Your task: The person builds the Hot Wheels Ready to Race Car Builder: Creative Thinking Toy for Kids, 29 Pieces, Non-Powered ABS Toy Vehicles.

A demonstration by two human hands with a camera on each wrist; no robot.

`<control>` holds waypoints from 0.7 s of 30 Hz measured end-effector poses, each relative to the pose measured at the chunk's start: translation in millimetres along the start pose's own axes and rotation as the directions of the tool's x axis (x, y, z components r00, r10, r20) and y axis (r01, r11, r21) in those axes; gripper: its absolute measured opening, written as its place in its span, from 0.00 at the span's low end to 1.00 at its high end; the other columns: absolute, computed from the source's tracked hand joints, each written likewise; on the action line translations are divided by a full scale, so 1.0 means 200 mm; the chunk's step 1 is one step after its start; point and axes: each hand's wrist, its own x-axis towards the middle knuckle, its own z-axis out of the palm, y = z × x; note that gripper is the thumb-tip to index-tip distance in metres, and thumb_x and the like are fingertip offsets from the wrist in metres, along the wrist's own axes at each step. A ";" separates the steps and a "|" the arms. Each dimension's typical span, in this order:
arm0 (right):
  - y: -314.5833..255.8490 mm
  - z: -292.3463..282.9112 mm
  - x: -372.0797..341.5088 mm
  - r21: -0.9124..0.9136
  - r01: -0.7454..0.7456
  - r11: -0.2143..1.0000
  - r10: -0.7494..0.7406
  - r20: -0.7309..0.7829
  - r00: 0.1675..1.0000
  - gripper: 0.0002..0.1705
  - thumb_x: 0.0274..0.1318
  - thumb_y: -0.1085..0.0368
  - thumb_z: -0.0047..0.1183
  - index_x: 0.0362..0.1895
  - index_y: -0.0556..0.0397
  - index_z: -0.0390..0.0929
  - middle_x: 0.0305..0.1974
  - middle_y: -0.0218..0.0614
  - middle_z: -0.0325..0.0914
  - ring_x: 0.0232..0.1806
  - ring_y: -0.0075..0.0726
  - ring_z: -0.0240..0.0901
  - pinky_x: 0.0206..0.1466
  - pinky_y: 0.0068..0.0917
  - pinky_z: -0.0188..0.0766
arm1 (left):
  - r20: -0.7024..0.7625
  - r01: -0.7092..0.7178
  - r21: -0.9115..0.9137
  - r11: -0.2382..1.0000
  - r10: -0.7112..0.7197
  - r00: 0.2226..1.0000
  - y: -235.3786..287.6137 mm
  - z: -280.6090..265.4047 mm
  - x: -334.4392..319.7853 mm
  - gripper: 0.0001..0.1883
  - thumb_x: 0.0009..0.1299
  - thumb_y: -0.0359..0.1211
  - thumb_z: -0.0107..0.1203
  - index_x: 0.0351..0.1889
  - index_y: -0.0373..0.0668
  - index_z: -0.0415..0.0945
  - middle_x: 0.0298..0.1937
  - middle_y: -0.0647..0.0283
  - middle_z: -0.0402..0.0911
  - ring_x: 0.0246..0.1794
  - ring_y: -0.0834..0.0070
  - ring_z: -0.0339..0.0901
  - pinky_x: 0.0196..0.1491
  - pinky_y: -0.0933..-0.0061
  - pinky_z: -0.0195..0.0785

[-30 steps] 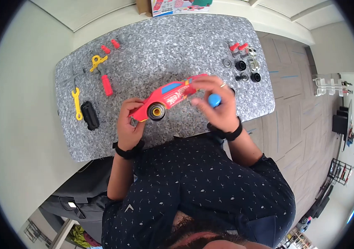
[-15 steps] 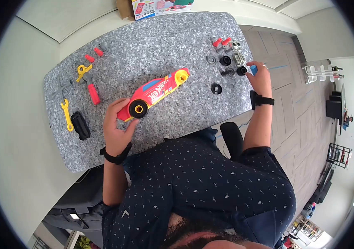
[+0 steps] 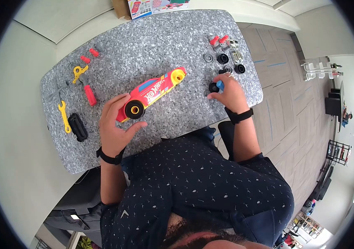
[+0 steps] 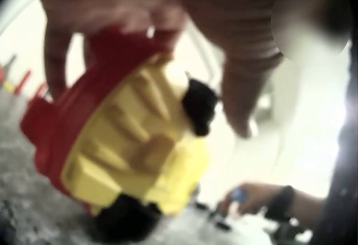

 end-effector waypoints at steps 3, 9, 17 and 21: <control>0.01 0.05 0.01 -0.017 -0.004 1.000 0.004 0.003 1.000 0.28 0.46 0.62 0.85 0.52 0.50 0.88 0.50 0.46 0.86 0.56 0.61 0.86 0.57 0.52 0.82 | -0.013 -0.014 0.012 1.000 0.014 1.000 -0.01 0.01 0.01 0.42 0.55 0.42 0.89 0.68 0.42 0.84 0.69 0.54 0.86 0.68 0.52 0.85 0.68 0.55 0.78; -0.16 0.04 0.05 0.309 -0.050 0.950 0.049 0.012 0.999 0.17 0.60 0.67 0.75 0.53 0.53 0.92 0.51 0.52 0.91 0.52 0.60 0.90 0.55 0.42 0.84 | -0.027 -0.008 -0.052 0.999 0.007 1.000 -0.03 0.02 -0.01 0.38 0.59 0.36 0.86 0.68 0.42 0.84 0.69 0.55 0.86 0.67 0.52 0.85 0.69 0.55 0.78; -0.84 -0.01 0.11 0.702 0.371 0.607 -0.533 0.014 0.846 0.14 0.64 0.77 0.69 0.53 0.55 0.90 0.48 0.45 0.89 0.52 0.51 0.88 0.58 0.40 0.81 | 0.036 -0.057 -0.074 0.996 0.060 0.998 -0.03 -0.03 -0.01 0.37 0.62 0.34 0.82 0.72 0.41 0.83 0.73 0.52 0.84 0.71 0.51 0.83 0.72 0.54 0.76; -0.98 0.13 0.17 0.551 0.524 0.650 -0.655 0.057 0.754 0.14 0.60 0.77 0.67 0.50 0.56 0.87 0.50 0.46 0.85 0.54 0.60 0.85 0.58 0.46 0.82 | 0.001 -0.044 -0.071 0.997 0.044 0.999 -0.03 0.00 -0.02 0.39 0.60 0.38 0.85 0.70 0.41 0.84 0.72 0.53 0.85 0.70 0.52 0.84 0.71 0.54 0.77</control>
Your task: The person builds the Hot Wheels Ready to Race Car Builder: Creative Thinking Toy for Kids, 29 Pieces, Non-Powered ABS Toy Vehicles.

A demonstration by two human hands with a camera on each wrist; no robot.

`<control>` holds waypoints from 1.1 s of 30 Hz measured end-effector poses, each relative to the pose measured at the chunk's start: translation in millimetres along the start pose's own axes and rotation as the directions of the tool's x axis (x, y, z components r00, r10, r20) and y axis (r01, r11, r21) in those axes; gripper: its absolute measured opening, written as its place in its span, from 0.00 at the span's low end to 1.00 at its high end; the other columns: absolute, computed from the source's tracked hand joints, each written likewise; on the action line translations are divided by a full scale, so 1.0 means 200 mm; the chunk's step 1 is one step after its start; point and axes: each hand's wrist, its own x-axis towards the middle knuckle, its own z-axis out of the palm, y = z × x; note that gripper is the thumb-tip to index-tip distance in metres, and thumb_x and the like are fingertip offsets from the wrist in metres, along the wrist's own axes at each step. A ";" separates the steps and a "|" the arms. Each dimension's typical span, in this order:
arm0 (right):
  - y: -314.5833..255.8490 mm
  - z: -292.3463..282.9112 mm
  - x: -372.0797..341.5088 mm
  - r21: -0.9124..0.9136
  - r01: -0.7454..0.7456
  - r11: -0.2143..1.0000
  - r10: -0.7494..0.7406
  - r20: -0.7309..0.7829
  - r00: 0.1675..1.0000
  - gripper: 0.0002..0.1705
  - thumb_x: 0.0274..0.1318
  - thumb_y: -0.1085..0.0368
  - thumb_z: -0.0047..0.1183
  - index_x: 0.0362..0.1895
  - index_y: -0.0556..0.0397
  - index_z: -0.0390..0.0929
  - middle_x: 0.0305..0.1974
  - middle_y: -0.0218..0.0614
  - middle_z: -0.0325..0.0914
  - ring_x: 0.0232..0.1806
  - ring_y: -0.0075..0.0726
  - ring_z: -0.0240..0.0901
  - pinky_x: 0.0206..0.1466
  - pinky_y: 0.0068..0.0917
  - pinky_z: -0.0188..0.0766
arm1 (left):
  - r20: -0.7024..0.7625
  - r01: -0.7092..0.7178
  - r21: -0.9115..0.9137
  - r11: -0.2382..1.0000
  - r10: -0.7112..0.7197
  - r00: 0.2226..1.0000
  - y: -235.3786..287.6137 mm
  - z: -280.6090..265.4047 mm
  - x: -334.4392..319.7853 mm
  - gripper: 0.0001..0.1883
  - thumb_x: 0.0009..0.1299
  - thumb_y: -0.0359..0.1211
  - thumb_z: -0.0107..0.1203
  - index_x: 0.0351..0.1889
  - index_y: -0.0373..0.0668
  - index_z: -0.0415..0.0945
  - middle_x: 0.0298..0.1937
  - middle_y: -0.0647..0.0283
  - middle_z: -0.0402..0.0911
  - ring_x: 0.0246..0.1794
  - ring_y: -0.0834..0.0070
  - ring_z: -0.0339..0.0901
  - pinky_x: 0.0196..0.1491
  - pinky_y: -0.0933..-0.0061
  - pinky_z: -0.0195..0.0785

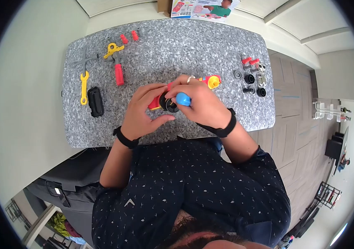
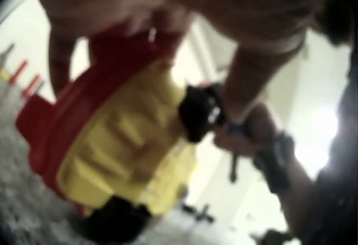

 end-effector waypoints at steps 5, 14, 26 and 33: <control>0.02 0.04 0.04 -0.087 -0.022 0.996 0.019 -0.029 0.999 0.16 0.60 0.74 0.69 0.53 0.55 0.88 0.54 0.46 0.84 0.56 0.61 0.85 0.59 0.48 0.83 | -0.067 0.011 0.027 1.000 -0.009 0.998 -0.03 0.04 -0.02 0.37 0.60 0.39 0.86 0.67 0.41 0.84 0.69 0.55 0.86 0.68 0.52 0.84 0.69 0.54 0.78; 0.01 0.02 -0.03 0.003 -0.044 0.999 0.044 0.019 0.999 0.27 0.53 0.68 0.81 0.58 0.55 0.89 0.58 0.43 0.84 0.61 0.56 0.84 0.63 0.44 0.82 | -0.072 0.005 0.023 1.000 -0.004 0.997 -0.04 0.05 -0.01 0.35 0.62 0.37 0.84 0.67 0.41 0.84 0.70 0.55 0.86 0.68 0.52 0.84 0.70 0.55 0.77; -0.05 0.07 -0.02 -0.101 -0.228 0.968 0.218 -0.106 0.970 0.29 0.40 0.59 0.88 0.45 0.54 0.85 0.44 0.42 0.83 0.48 0.61 0.84 0.50 0.50 0.80 | -0.152 0.041 0.043 0.998 -0.034 0.988 -0.02 0.11 -0.03 0.32 0.59 0.34 0.83 0.63 0.41 0.87 0.67 0.56 0.87 0.66 0.54 0.85 0.68 0.56 0.80; 0.00 0.07 -0.03 -0.042 -0.163 0.986 0.160 -0.078 0.984 0.27 0.44 0.60 0.86 0.48 0.54 0.89 0.44 0.43 0.86 0.47 0.61 0.84 0.51 0.50 0.79 | -0.091 0.055 -0.022 0.998 -0.057 0.994 -0.04 0.07 -0.03 0.34 0.62 0.33 0.82 0.68 0.41 0.86 0.68 0.56 0.87 0.68 0.55 0.84 0.70 0.57 0.78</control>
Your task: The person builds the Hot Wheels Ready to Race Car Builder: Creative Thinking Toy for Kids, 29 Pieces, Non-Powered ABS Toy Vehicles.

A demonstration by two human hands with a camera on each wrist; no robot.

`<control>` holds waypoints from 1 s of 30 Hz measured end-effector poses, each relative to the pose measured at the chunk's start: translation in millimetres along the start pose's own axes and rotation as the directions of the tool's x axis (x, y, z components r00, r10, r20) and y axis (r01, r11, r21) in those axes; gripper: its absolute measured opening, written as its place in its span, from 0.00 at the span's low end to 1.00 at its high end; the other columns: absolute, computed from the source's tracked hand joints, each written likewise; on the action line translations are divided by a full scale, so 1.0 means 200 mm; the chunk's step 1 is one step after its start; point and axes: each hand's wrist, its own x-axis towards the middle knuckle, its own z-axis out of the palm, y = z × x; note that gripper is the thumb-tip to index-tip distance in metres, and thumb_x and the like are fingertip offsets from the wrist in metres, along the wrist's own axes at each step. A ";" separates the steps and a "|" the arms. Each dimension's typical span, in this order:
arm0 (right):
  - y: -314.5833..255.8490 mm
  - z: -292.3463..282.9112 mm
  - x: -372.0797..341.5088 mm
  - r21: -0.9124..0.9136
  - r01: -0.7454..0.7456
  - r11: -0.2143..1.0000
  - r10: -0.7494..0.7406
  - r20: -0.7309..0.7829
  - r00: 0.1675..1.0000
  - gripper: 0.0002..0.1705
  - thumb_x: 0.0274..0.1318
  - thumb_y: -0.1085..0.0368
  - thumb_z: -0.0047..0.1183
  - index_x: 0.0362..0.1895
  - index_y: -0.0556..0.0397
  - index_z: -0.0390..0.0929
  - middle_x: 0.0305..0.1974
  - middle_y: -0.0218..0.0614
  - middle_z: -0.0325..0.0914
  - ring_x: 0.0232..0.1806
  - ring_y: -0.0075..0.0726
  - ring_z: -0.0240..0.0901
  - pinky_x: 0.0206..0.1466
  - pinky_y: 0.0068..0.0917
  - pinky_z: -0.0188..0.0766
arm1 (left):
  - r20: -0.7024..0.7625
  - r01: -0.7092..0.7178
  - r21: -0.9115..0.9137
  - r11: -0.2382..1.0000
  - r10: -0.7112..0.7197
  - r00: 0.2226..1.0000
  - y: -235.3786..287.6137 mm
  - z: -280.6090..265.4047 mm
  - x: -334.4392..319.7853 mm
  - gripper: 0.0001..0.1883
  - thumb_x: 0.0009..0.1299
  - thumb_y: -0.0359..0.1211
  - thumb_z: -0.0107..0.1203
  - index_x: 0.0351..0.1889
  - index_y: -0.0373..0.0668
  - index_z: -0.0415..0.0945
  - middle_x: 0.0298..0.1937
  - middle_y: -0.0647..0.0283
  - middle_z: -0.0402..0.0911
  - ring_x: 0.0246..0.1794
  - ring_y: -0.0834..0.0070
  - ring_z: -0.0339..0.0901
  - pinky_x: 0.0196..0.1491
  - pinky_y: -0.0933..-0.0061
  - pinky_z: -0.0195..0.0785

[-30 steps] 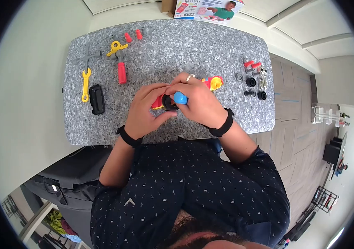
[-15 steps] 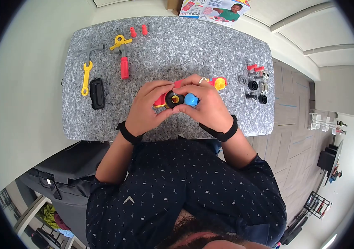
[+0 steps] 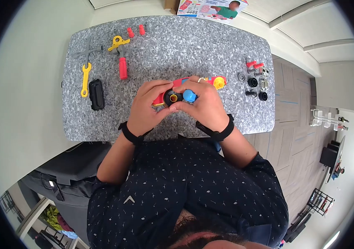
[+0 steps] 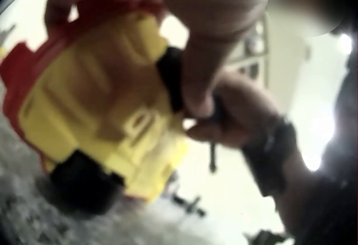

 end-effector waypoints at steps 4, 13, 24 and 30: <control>0.01 -0.02 0.01 0.029 0.001 1.000 -0.002 0.044 0.999 0.26 0.47 0.61 0.85 0.51 0.53 0.91 0.44 0.45 0.88 0.48 0.60 0.84 0.53 0.50 0.79 | 0.035 -0.004 -0.027 1.000 0.004 0.999 0.00 -0.03 0.01 0.34 0.64 0.34 0.81 0.70 0.41 0.85 0.69 0.56 0.86 0.69 0.55 0.84 0.71 0.57 0.77; 0.03 -0.07 -0.02 0.214 0.061 0.975 -0.057 -0.025 0.998 0.25 0.55 0.63 0.83 0.56 0.52 0.92 0.43 0.42 0.89 0.46 0.50 0.86 0.53 0.43 0.80 | 0.068 -0.047 0.023 0.999 0.046 0.997 0.00 -0.05 0.02 0.38 0.60 0.34 0.84 0.71 0.41 0.85 0.71 0.54 0.85 0.69 0.54 0.84 0.71 0.56 0.77; 0.57 -0.84 -0.38 -0.425 -0.454 0.783 0.208 -0.509 0.835 0.17 0.60 0.64 0.78 0.52 0.53 0.92 0.46 0.50 0.91 0.49 0.61 0.88 0.54 0.47 0.82 | 0.110 -0.052 -0.042 0.998 0.057 0.992 0.00 -0.07 0.07 0.43 0.55 0.41 0.89 0.70 0.40 0.85 0.71 0.55 0.86 0.70 0.57 0.85 0.73 0.57 0.77; 0.63 -0.82 -0.48 -0.427 -0.575 0.698 0.407 -0.425 0.809 0.20 0.55 0.59 0.81 0.51 0.49 0.93 0.41 0.51 0.92 0.45 0.61 0.90 0.51 0.49 0.84 | 0.149 -0.088 -0.029 0.996 0.091 0.985 0.00 -0.08 0.12 0.40 0.56 0.42 0.89 0.66 0.39 0.86 0.70 0.54 0.86 0.69 0.57 0.85 0.72 0.57 0.78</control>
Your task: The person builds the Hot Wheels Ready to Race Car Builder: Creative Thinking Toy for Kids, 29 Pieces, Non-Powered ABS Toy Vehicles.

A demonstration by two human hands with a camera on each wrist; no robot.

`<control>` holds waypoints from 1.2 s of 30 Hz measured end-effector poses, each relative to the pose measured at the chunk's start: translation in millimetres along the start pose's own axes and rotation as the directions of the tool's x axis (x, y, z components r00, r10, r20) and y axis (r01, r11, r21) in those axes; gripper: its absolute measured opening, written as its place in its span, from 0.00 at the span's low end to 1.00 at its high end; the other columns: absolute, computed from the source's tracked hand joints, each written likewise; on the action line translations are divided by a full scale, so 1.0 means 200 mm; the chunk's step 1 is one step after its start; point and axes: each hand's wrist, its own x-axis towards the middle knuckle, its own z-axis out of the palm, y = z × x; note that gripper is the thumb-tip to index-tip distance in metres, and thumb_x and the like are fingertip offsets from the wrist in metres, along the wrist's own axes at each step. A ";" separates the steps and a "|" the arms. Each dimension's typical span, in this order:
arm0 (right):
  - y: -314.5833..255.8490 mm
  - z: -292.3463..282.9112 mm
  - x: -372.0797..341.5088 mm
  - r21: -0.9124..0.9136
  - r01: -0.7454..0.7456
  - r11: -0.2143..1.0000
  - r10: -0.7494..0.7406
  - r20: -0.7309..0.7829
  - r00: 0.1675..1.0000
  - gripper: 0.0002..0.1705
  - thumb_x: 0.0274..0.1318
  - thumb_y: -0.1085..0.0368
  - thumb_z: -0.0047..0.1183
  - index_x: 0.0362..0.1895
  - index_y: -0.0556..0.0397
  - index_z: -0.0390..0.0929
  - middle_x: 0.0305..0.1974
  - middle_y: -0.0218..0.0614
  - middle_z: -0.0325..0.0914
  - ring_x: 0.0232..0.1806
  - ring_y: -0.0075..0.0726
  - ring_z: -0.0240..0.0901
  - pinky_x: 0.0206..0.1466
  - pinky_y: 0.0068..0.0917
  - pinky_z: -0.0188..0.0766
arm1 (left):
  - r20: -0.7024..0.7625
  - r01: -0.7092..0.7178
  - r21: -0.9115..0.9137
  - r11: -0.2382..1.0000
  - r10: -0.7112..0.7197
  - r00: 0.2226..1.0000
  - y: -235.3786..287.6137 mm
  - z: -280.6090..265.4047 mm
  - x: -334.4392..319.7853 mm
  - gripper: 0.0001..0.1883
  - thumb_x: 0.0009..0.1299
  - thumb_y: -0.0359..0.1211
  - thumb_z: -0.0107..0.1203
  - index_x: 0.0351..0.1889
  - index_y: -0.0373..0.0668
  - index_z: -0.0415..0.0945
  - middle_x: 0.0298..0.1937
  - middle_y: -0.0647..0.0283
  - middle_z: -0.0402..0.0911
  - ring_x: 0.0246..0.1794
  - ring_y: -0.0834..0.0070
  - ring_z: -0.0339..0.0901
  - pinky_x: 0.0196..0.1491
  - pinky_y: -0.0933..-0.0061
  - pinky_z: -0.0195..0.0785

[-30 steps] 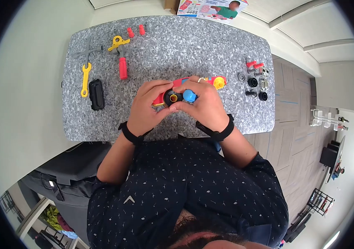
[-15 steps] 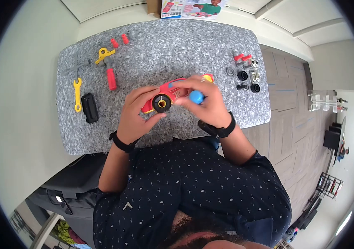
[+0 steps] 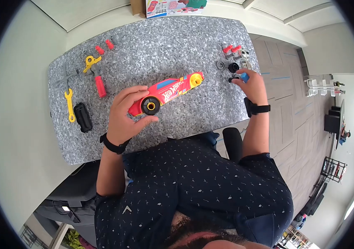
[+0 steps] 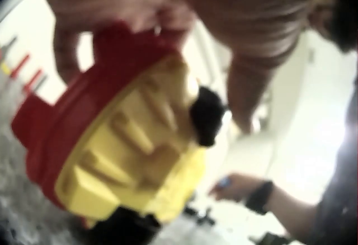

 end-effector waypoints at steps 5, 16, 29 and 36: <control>0.00 0.08 0.00 0.058 0.054 0.997 -0.051 -0.060 0.997 0.16 0.56 0.61 0.80 0.46 0.52 0.92 0.39 0.48 0.91 0.40 0.56 0.89 0.47 0.45 0.83 | 0.001 -0.020 0.040 0.999 0.020 1.000 0.02 -0.01 0.03 0.38 0.56 0.43 0.89 0.64 0.39 0.87 0.69 0.54 0.87 0.68 0.57 0.86 0.70 0.57 0.78; -0.84 0.13 -0.17 0.864 0.125 0.488 -0.369 0.074 0.927 0.10 0.63 0.74 0.77 0.46 0.56 0.90 0.44 0.32 0.92 0.42 0.18 0.83 0.45 0.23 0.78 | -0.036 -0.001 0.002 1.000 0.001 0.999 0.05 -0.02 0.05 0.35 0.60 0.41 0.87 0.64 0.40 0.87 0.65 0.53 0.89 0.65 0.58 0.87 0.68 0.59 0.78; -0.97 0.35 -0.17 0.852 0.127 0.509 -0.428 0.122 0.896 0.11 0.71 0.65 0.74 0.50 0.58 0.91 0.41 0.35 0.90 0.41 0.26 0.83 0.47 0.29 0.78 | -0.068 0.072 -0.155 0.985 -0.084 0.994 0.06 -0.02 0.00 0.23 0.76 0.26 0.69 0.70 0.40 0.86 0.51 0.57 0.90 0.53 0.65 0.86 0.60 0.62 0.78; -0.94 0.33 -0.17 0.997 -0.073 0.013 -0.450 0.071 0.890 0.26 0.89 0.49 0.50 0.67 0.60 0.81 0.44 0.37 0.85 0.45 0.28 0.79 0.52 0.31 0.77 | 0.041 -0.081 0.096 0.992 0.077 0.996 0.09 -0.02 0.03 0.31 0.71 0.29 0.73 0.73 0.42 0.84 0.60 0.56 0.83 0.57 0.56 0.79 0.60 0.59 0.75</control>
